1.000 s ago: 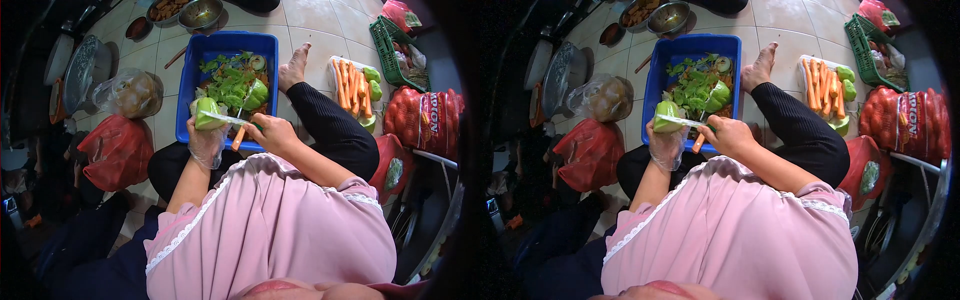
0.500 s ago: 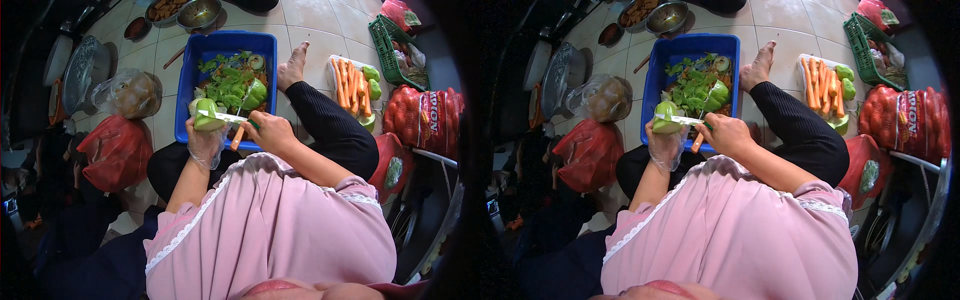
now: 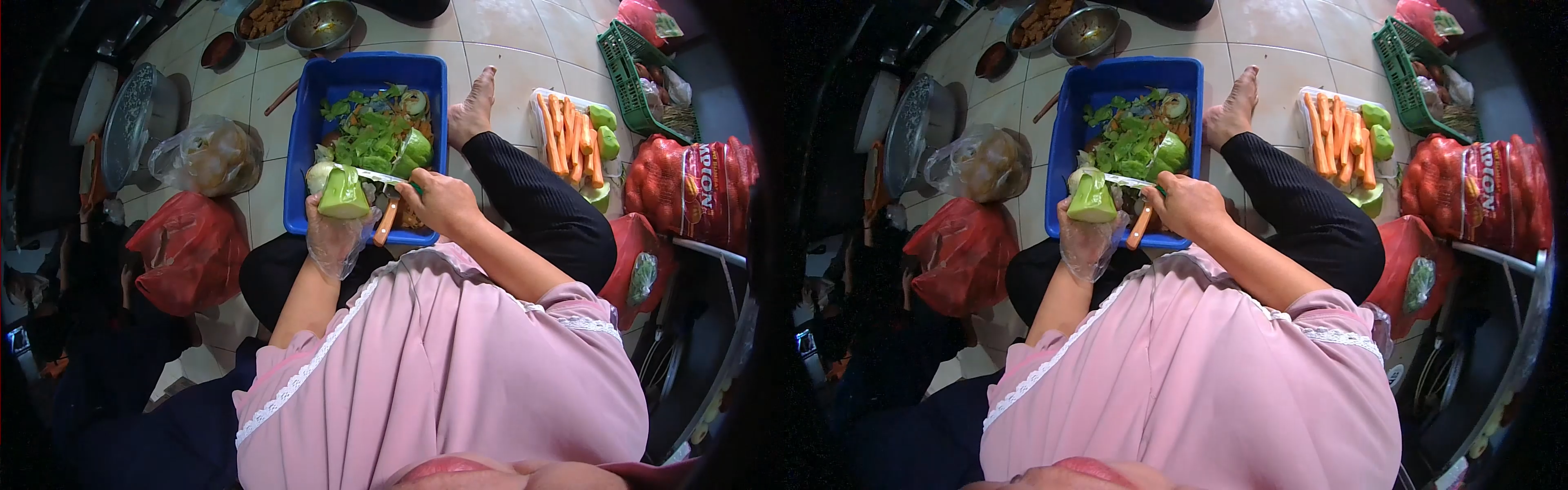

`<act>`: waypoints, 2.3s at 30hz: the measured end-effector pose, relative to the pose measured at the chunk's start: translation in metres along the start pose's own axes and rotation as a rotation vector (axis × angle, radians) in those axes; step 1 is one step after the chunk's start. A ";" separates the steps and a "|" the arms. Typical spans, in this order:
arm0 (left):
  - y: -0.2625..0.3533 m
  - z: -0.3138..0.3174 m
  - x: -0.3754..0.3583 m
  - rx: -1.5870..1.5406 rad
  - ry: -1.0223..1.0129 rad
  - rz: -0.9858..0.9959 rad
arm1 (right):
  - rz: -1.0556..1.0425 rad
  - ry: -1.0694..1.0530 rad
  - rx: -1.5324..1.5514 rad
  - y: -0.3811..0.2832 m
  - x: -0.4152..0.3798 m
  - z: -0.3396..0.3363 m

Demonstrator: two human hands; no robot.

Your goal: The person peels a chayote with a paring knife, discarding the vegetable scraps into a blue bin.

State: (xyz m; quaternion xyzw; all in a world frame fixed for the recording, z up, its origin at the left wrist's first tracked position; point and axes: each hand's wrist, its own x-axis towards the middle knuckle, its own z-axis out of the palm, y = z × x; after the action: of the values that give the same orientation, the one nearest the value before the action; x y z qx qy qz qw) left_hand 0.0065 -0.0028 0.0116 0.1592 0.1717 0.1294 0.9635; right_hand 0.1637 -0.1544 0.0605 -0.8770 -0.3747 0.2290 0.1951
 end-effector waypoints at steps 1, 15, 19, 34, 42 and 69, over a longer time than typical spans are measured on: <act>-0.001 0.002 0.000 0.005 -0.078 -0.008 | 0.036 -0.027 -0.012 0.001 0.002 -0.001; 0.005 0.005 0.005 -0.186 0.225 0.086 | -0.046 -0.131 0.206 -0.015 -0.020 -0.016; 0.005 0.000 0.006 -0.110 0.189 0.098 | -0.075 -0.130 0.182 -0.020 -0.024 -0.017; -0.023 -0.024 0.007 -0.191 -0.276 -0.035 | 0.092 -0.020 0.057 0.011 0.001 0.007; 0.002 -0.010 -0.006 -0.136 0.150 0.105 | 0.006 -0.048 0.662 0.053 0.021 0.032; 0.010 0.071 -0.036 -0.058 0.232 0.201 | -0.185 0.066 0.404 0.006 -0.036 -0.036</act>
State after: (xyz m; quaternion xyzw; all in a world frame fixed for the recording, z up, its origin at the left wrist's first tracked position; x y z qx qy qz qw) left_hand -0.0015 -0.0234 0.0882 0.1316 0.2613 0.2475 0.9237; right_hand 0.1652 -0.1911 0.0957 -0.7891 -0.3935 0.2517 0.3990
